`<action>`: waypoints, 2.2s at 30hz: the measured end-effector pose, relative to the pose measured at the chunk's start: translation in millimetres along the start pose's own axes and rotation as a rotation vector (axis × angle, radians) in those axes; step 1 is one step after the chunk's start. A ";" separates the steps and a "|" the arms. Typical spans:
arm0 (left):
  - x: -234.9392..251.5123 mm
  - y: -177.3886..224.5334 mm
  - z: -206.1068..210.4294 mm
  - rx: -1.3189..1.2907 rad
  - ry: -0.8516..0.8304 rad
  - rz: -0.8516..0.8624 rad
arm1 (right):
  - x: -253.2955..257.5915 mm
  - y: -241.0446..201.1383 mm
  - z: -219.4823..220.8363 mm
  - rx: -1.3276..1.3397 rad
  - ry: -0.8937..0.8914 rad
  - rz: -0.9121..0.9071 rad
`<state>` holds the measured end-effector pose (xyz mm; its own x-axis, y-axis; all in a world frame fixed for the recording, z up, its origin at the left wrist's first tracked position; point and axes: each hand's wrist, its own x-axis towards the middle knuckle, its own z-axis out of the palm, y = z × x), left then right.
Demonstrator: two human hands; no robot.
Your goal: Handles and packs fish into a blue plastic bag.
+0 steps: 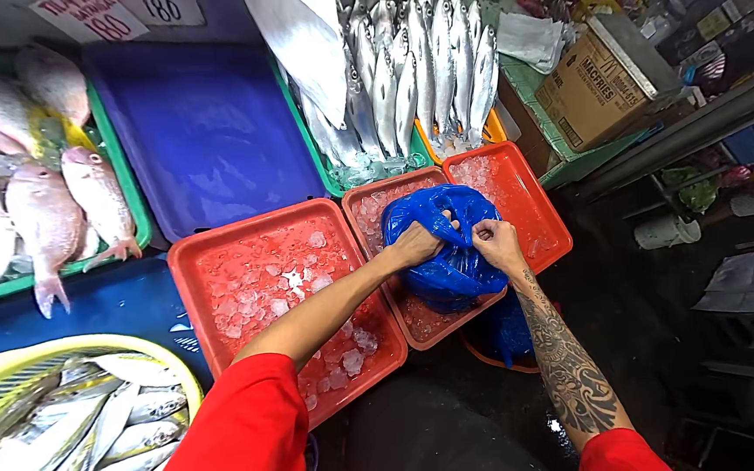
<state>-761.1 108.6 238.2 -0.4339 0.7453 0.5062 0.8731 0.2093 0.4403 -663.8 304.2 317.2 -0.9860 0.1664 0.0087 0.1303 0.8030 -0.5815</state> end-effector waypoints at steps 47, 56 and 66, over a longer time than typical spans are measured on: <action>54.6 13.6 -55.5 0.428 -0.017 -0.718 | 6.0 48.8 54.2 0.270 0.094 -0.378; 37.9 131.6 -9.7 0.257 -0.034 -0.965 | 1.7 50.1 57.9 0.315 0.176 -0.379; 55.4 138.3 7.2 0.293 0.081 -1.225 | -1.6 55.7 53.0 0.498 0.210 -0.376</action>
<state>-662.8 183.3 321.8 -0.9948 -0.0753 -0.0682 -0.0988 0.8734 0.4769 -660.4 318.3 241.7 -0.9070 0.0748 0.4144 -0.3327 0.4758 -0.8142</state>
